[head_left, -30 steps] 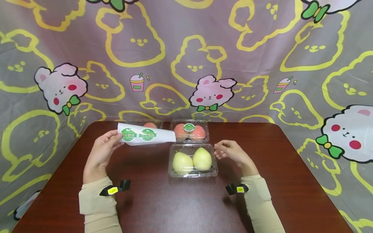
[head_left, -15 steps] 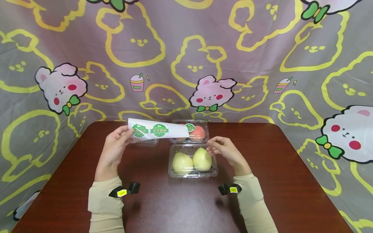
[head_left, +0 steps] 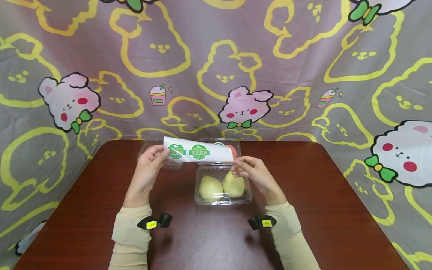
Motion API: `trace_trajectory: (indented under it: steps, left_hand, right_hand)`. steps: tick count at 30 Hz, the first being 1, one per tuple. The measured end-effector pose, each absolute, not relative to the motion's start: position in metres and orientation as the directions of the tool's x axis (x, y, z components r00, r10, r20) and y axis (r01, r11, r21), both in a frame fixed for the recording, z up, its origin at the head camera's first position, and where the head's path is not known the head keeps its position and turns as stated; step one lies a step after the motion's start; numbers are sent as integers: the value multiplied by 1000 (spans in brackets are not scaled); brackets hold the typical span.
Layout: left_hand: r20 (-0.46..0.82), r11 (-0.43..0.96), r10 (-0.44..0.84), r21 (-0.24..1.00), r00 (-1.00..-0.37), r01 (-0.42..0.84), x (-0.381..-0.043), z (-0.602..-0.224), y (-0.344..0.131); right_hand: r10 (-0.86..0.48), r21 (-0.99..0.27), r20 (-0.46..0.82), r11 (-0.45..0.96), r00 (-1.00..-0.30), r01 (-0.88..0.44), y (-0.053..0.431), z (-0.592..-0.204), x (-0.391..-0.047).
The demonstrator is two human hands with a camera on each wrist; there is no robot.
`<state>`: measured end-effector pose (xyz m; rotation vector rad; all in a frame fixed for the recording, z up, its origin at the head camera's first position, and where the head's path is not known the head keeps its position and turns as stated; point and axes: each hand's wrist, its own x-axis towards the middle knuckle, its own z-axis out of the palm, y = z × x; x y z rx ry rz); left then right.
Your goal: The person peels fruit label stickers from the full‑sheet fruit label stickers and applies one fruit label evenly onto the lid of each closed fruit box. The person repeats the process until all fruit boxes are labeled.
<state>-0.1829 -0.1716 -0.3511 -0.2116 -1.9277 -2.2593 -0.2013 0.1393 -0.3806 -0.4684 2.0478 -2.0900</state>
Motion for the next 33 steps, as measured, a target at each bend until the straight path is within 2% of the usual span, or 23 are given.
trace_trajectory:
  steps: [7,17,25,33]
  left_hand:
    - [186,-132,-16,974,-982,186,-184,-351,-165]
    - [160,-159,-21,974,-987,161,-186,-353,-155]
    - [136,-190,-69,971,-988,147,-186,-354,-148]
    - [143,-192,-68,969,-987,154,-186,-355,-140]
  right_hand:
    - [-343,-991,113,-111,-932,-80,136,-374,-196]
    - [-263,-975,111,-215,-958,-53,128,-373,-191]
    - [-216,-941,113,-337,-970,-34,128,-370,-189]
    - [-181,-951,136,-301,-974,-77,125,-367,-185]
